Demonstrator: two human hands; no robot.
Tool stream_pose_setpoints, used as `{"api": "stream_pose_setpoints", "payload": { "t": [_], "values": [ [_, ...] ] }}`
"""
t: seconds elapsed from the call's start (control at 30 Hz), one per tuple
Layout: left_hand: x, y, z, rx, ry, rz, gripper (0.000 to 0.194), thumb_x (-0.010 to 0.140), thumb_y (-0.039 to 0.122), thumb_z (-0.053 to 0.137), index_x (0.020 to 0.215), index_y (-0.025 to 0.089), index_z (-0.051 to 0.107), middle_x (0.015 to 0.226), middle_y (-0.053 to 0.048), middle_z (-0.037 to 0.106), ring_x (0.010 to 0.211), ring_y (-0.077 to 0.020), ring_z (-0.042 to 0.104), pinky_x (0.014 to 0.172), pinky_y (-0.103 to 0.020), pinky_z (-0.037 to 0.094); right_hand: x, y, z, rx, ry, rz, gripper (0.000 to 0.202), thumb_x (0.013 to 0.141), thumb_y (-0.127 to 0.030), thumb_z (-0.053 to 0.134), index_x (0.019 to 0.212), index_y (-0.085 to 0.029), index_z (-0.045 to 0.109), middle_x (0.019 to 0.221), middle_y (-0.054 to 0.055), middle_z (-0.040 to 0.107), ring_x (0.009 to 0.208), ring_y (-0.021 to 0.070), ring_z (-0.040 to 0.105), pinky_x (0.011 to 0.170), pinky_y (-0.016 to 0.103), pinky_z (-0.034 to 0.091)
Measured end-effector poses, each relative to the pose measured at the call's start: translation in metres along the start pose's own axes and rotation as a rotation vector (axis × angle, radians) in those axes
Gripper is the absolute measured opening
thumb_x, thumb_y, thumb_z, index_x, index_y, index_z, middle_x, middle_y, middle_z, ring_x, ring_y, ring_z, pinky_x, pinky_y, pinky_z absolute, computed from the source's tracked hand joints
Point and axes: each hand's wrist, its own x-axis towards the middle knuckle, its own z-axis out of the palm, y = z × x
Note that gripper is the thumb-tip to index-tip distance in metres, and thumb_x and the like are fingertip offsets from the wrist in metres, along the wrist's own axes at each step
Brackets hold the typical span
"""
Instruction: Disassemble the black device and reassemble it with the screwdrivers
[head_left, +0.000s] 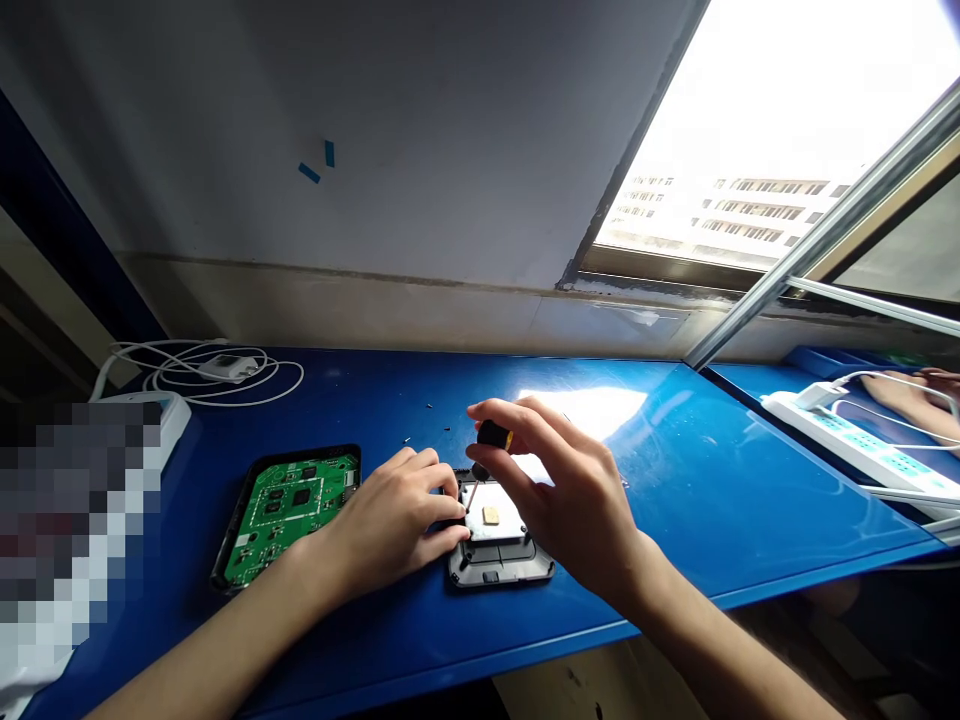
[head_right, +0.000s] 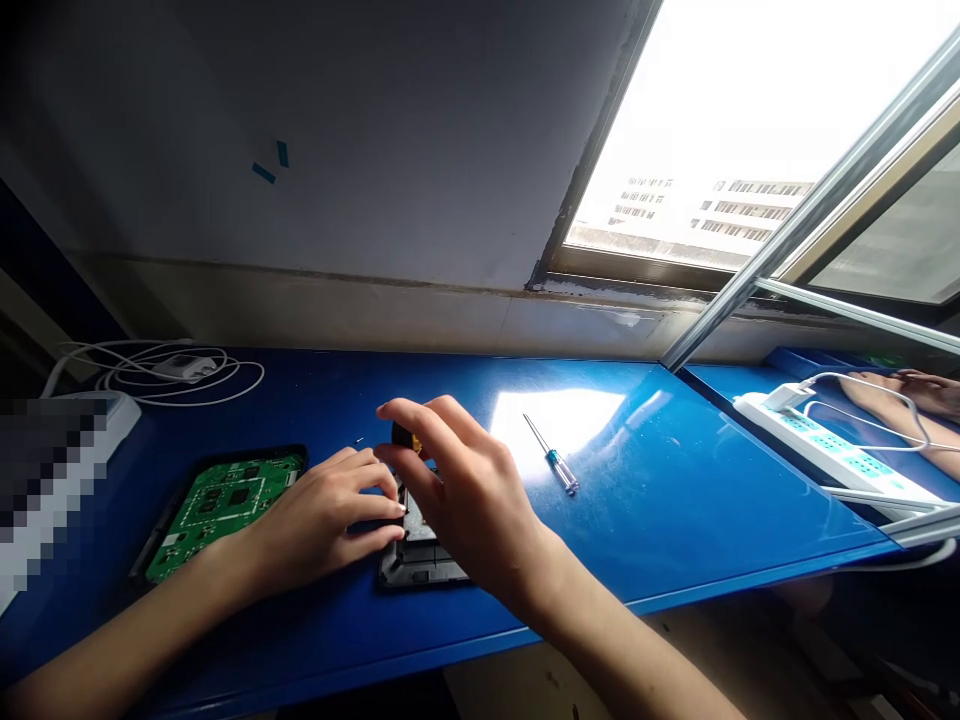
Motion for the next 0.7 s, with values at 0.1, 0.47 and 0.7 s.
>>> {"api": "stream_pose_setpoints", "payload": {
  "t": [0.1,0.47,0.7],
  "values": [
    [0.000,0.000,0.000,-0.001,-0.012,0.004,0.010,0.088,0.018,0.085,0.083,0.022,0.078,0.091,0.002,0.075,0.083,-0.0187,0.062,0.075,-0.036,0.040,-0.003,0.001,-0.005,0.061,-0.043,0.026,0.026,0.101,-0.013,0.066,0.126,-0.022,0.068,0.105,0.004,0.076,0.082,0.0120,0.074,0.076,0.023,0.063],
    [-0.002,-0.002,0.001,-0.002,-0.014,-0.011,0.010,0.085,0.017,0.087,0.085,0.022,0.079,0.092,0.002,0.076,0.084,-0.0194,0.063,0.076,-0.036,0.042,-0.005,0.004,-0.001,0.067,-0.022,0.059,0.023,0.101,-0.016,0.068,0.124,-0.022,0.069,0.105,0.004,0.075,0.076,0.0105,0.071,0.072,0.021,0.061],
    [-0.001,0.003,-0.010,-0.044,-0.159,-0.107,0.031,0.076,0.031,0.097,0.102,0.026,0.081,0.105,0.001,0.077,0.094,-0.0230,0.067,0.083,-0.037,0.051,0.004,0.027,0.005,0.108,-0.040,0.101,0.033,0.106,-0.031,0.060,0.138,-0.024,0.064,0.099,0.004,0.072,0.071,0.0125,0.068,0.068,0.027,0.062]
  ]
}}
